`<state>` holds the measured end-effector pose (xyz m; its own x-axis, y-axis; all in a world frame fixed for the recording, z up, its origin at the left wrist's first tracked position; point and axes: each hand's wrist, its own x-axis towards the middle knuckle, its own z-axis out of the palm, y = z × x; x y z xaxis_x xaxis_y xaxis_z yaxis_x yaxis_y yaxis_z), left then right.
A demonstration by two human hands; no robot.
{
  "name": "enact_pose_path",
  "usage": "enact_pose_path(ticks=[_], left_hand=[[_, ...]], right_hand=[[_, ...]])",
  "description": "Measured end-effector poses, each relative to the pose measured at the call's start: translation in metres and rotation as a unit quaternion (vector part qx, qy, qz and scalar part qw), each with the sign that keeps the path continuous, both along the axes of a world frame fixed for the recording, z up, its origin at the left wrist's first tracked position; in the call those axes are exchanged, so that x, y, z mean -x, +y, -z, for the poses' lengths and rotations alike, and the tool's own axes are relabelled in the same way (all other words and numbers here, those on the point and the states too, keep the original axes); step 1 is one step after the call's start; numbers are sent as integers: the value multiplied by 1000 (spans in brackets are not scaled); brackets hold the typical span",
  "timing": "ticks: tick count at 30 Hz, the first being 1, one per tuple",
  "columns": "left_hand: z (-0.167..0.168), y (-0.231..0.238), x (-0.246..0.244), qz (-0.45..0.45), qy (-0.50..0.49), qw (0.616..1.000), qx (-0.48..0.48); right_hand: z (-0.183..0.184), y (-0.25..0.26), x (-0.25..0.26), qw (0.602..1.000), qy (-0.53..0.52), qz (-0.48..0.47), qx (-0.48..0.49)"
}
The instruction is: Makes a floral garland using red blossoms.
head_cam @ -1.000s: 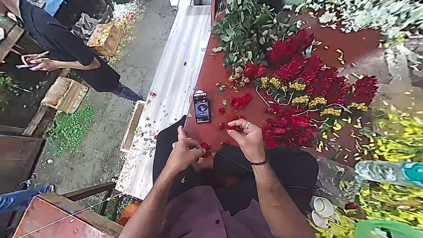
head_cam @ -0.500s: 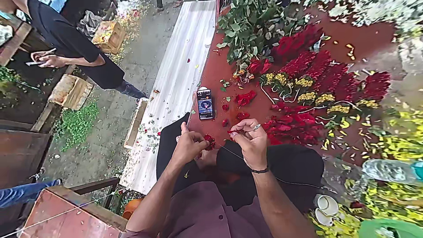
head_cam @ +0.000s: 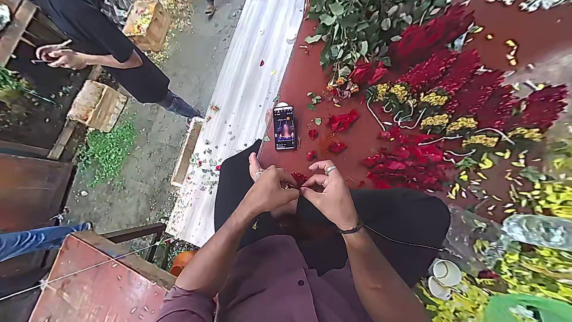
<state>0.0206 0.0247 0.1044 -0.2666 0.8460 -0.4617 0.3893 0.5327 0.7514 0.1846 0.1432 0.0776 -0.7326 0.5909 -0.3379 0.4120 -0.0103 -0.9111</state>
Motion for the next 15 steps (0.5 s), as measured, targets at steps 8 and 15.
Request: enact_pose_path(ticks=[8, 15], left_hand=[[4, 0, 4, -54, -56, 997, 25], [-11, 1, 12, -54, 1, 997, 54]], right_hand=[[16, 33, -18, 999, 7, 34, -8], [26, 23, -25, 985, -7, -144, 95]])
